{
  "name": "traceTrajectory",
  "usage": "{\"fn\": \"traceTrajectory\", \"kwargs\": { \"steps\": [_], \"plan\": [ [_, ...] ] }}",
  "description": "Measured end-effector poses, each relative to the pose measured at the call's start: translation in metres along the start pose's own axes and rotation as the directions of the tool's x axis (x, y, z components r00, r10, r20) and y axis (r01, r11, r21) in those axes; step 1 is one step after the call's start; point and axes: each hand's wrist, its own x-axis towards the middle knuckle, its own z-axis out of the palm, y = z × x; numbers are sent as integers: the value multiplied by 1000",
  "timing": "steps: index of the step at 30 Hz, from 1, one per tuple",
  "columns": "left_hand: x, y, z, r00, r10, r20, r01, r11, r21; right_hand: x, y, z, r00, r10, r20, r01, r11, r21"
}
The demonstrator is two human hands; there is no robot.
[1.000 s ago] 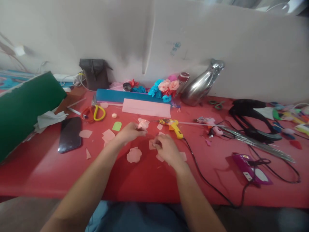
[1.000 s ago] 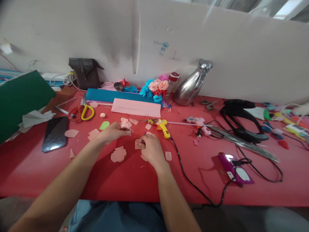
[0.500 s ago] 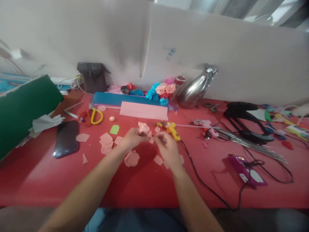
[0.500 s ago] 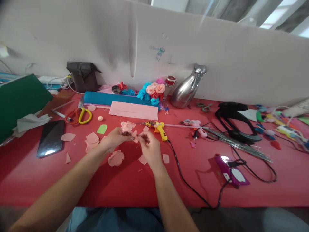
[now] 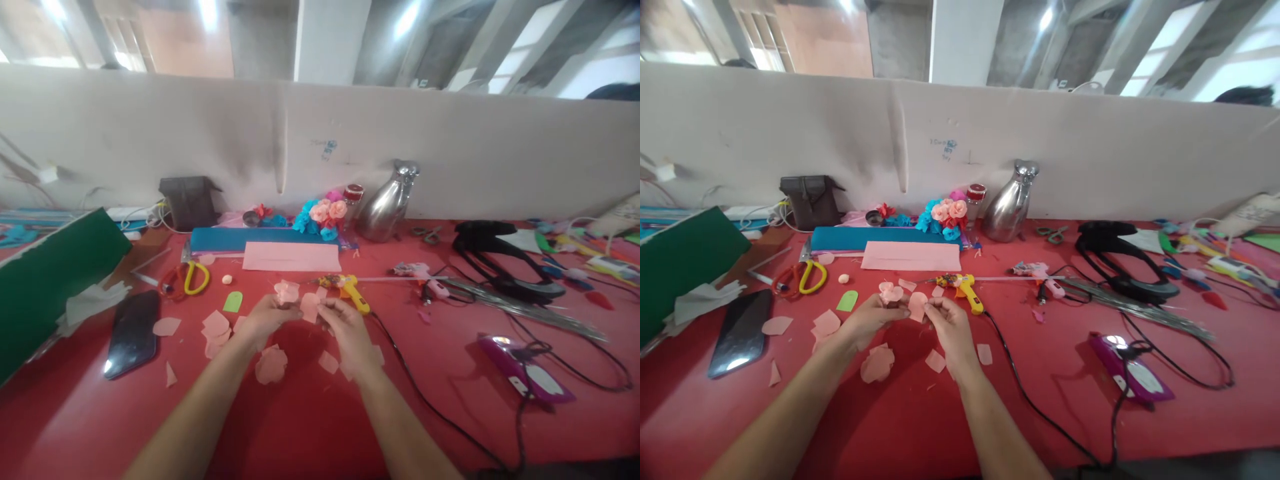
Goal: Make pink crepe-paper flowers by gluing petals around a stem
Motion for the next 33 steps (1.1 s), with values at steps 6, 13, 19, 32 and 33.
{"fn": "traceTrajectory", "kwargs": {
  "steps": [6,13,19,32,33],
  "plan": [
    [-1,4,3,946,275,-170,-249,956,157,0,6,0,994,-98,-52,93,992,-80],
    [-2,-2,5,914,391,-108,-352,898,265,0,7,2,986,-140,-85,133,988,-82],
    [0,-10,10,931,354,-88,-319,908,270,-1,4,6,992,-127,23,124,988,87],
    [0,-9,6,946,292,-143,-257,941,219,-1,10,10,982,-188,31,185,980,68],
    [-1,-9,6,947,291,-139,-257,941,219,-1,10,9,981,-191,32,189,980,64]
  ]
}}
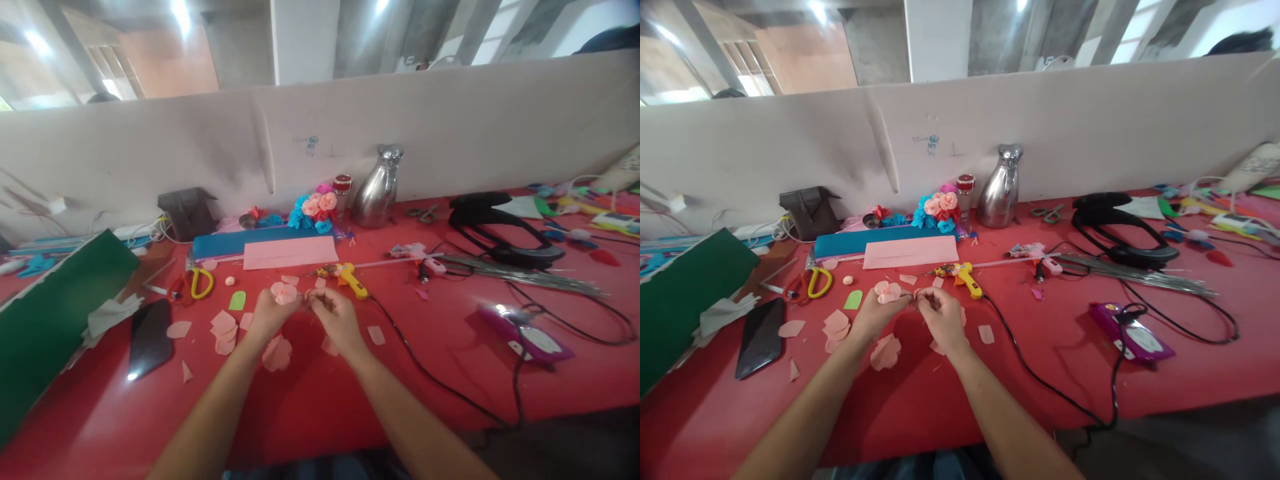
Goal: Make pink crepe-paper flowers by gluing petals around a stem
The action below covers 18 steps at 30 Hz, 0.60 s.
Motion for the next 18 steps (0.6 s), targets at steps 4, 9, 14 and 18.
{"fn": "traceTrajectory", "kwargs": {
  "steps": [4,9,14,18],
  "plan": [
    [-4,4,2,1000,12,18,-12,1000,17,-1,2,-2,1000,-13,-14,12,999,-33],
    [-6,10,5,1000,-28,14,27,999,41,0,2,-3,1000,12,24,-12,1000,29],
    [-4,14,6,997,-77,30,77,997,-20,0,-2,-2,999,25,25,-26,998,52],
    [-6,13,6,993,-88,76,92,994,-56,1,-5,-2,999,36,22,-37,999,20]
  ]
}}
